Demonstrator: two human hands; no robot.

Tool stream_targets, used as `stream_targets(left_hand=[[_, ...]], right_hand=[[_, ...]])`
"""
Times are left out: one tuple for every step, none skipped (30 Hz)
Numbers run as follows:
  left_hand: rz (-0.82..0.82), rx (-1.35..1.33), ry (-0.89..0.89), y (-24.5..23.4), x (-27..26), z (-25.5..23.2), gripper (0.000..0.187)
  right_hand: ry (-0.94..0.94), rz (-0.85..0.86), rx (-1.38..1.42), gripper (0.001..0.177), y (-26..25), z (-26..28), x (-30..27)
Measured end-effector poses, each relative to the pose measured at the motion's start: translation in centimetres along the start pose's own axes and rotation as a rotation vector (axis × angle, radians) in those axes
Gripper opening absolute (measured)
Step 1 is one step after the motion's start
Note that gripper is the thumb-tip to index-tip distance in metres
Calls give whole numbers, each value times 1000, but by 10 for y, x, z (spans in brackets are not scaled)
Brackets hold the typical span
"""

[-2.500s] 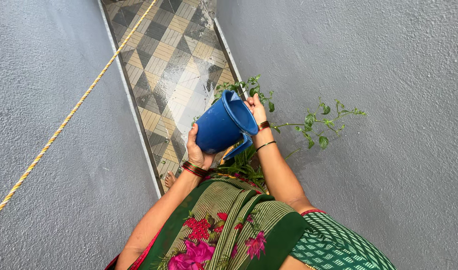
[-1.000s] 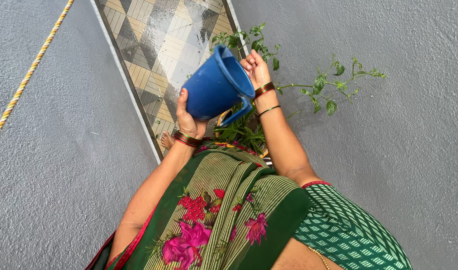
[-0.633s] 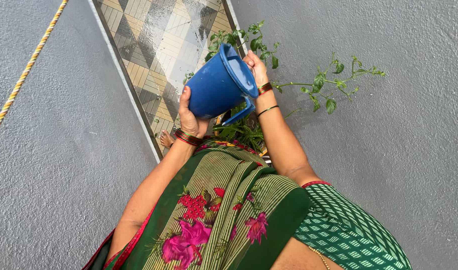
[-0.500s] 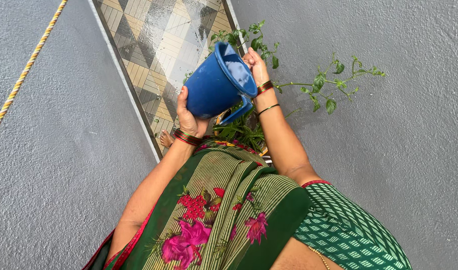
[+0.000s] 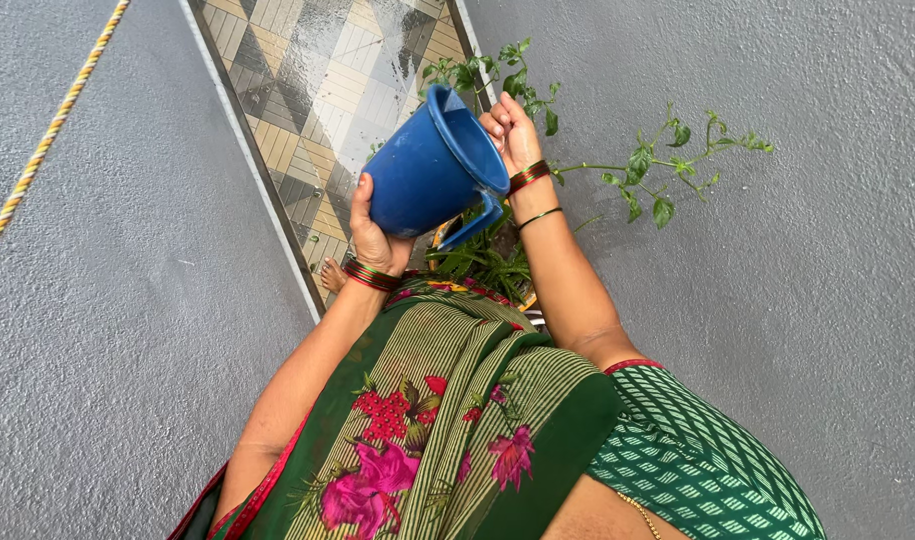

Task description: The person waters a potted plant using a blue plastic jug. They scoop water from a white bucket on the floor and pour it onto the soil of the plant, repeating the process several times to ensure the plant is adequately watered.

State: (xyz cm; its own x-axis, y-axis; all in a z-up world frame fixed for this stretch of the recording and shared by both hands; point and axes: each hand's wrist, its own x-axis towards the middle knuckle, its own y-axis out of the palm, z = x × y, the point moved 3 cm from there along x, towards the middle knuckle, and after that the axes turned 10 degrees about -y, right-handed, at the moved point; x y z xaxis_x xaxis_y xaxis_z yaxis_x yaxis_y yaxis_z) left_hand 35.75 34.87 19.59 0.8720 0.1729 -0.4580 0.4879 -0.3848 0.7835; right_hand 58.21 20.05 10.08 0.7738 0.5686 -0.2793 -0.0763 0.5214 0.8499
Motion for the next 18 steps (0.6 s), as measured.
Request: stream_targets(left_hand=[[3,15,14,0,0,0,73],[5,30,27,1,1,1,73],[8,44,40,2,0,2,73],[2,59,51,2,1,2,74],[-3,74,62,3,1,3,76],[-8,89,73,3,1,4,78],[-2,83,71,3,1,4,79],[3,77,68,4,1,5,80],[9,71,65,4,1,5,81],[4,77,62,5,1,6,80],[0,82,59,5,0,6,79],[-5,88,56,5,-1,6,78],[26,67,40,6,-1,6,76],[57,47,25,7,-2,6,75],[87,26,10,8,-3,5,74],[71,24,4,8,-3,4,75],[54,23,-3,8,-4,3,75],[37,21,-9,8,-4,2,75]], right_hand=[[9,-1,1,45,-6,-1,2],[2,-4,-14,45,-14,-3,5],[-5,-6,-30,45,-23,-4,8],[-12,-7,-46,45,-32,-6,11],[-12,-15,-55,44,-41,-7,14],[-11,-24,-64,44,-49,-9,17],[-10,-32,-73,44,-58,-10,20],[-7,-25,-84,44,-65,-11,23],[-5,-17,-96,45,-71,-12,25],[-2,-10,-107,46,-76,-12,27],[5,-26,-108,46,-80,-13,28],[11,-42,-110,46,-83,-13,30],[17,-58,-111,46,-83,-13,31],[1,-49,-115,46,-81,-13,31],[-15,-40,-120,46,-76,-13,31],[-31,-32,-124,46,-69,-13,30],[-35,-50,-130,45,-62,-13,26],[-38,-68,-137,45,-54,-12,21]])
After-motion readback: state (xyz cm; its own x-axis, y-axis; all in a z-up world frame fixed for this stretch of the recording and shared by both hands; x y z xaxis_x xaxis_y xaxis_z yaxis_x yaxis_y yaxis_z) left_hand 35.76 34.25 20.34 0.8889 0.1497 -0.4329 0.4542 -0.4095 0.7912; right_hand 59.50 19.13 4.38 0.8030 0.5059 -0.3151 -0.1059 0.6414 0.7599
